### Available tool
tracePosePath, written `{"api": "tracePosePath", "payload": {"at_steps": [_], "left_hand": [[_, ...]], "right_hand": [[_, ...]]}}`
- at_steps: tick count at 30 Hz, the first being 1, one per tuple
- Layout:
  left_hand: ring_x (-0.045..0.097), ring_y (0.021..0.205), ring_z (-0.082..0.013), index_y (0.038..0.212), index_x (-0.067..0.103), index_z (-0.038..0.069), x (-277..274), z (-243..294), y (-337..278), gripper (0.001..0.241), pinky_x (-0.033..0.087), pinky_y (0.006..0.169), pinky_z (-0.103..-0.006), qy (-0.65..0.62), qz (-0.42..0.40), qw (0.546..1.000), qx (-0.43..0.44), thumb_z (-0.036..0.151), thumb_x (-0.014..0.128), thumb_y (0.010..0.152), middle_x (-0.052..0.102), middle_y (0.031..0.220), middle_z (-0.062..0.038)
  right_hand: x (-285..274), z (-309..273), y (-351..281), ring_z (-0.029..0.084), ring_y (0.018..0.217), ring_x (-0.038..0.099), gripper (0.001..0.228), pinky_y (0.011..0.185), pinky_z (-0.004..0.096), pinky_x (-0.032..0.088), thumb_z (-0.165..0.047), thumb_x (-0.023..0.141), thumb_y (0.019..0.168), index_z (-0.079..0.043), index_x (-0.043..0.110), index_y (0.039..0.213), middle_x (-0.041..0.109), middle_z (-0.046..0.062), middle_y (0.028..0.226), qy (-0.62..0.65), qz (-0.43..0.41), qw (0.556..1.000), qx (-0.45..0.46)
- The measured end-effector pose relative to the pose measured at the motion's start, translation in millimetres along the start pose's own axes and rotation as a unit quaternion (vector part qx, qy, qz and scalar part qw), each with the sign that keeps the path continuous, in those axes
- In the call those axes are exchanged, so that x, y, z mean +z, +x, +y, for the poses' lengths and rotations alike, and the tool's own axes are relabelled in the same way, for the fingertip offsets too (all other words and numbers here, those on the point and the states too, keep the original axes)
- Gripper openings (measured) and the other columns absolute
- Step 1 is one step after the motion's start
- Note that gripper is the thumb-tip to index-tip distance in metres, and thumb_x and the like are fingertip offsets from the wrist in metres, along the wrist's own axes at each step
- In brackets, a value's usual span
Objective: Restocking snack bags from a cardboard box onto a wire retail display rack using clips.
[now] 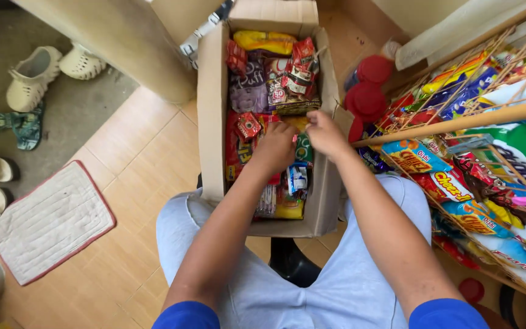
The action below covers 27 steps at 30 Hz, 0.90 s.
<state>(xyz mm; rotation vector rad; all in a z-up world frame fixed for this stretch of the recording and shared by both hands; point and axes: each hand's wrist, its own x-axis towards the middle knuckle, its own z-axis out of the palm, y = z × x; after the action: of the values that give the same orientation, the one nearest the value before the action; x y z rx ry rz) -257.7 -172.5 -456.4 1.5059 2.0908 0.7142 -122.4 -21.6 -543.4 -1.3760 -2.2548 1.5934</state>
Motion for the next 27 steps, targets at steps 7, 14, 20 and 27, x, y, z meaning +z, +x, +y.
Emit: {"api": "tracePosePath", "payload": {"at_steps": [7,14,20,27], "left_hand": [[0.034,0.144,-0.0365,0.136,0.059,0.021,30.8,-8.2,-16.2,0.05,0.026,0.112,-0.0682,0.186,-0.104,0.974,-0.081,0.015,0.059,0.087,0.044,0.152,-0.005],[0.04,0.137,-0.0336,0.136,0.059,0.011,34.0,-6.3,-15.0,0.048,0.029,0.111,-0.0639,0.284,-0.091,0.951,-0.08,0.025,0.058,0.09,0.046,0.152,-0.006],[0.046,0.13,-0.0336,0.129,0.061,0.007,19.8,-3.2,-12.0,0.049,0.031,0.109,-0.0656,0.195,-0.079,0.973,-0.098,0.019,0.064,0.082,0.052,0.146,-0.008],[0.057,0.122,-0.0382,0.131,0.061,0.006,-9.1,1.9,6.9,0.037,0.043,0.103,-0.0616,-0.002,0.061,0.981,-0.186,0.017,0.058,0.096,0.062,0.127,-0.019]], "right_hand": [[69.8,40.0,-8.8,0.058,0.125,0.049,0.076,0.11,0.051,0.041,-0.011,0.068,0.081,0.007,0.031,0.145,0.041,0.041,0.139,-0.187,0.048,0.981,-0.036],[76.4,9.6,-21.9,0.06,0.119,0.05,0.087,0.104,0.056,0.042,-0.023,0.07,0.088,0.001,0.012,0.148,0.037,0.046,0.135,-0.17,0.0,0.979,0.114],[28.1,-82.1,-61.0,0.05,0.112,0.06,0.062,0.097,0.056,0.048,-0.007,0.067,0.085,-0.002,0.038,0.14,0.059,0.034,0.118,-0.322,0.024,0.946,-0.038],[-29.1,-116.6,-69.4,0.034,0.112,0.062,0.044,0.098,0.049,0.044,0.001,0.072,0.08,-0.008,0.065,0.122,0.067,0.013,0.114,-0.334,0.064,0.922,-0.186]]}}
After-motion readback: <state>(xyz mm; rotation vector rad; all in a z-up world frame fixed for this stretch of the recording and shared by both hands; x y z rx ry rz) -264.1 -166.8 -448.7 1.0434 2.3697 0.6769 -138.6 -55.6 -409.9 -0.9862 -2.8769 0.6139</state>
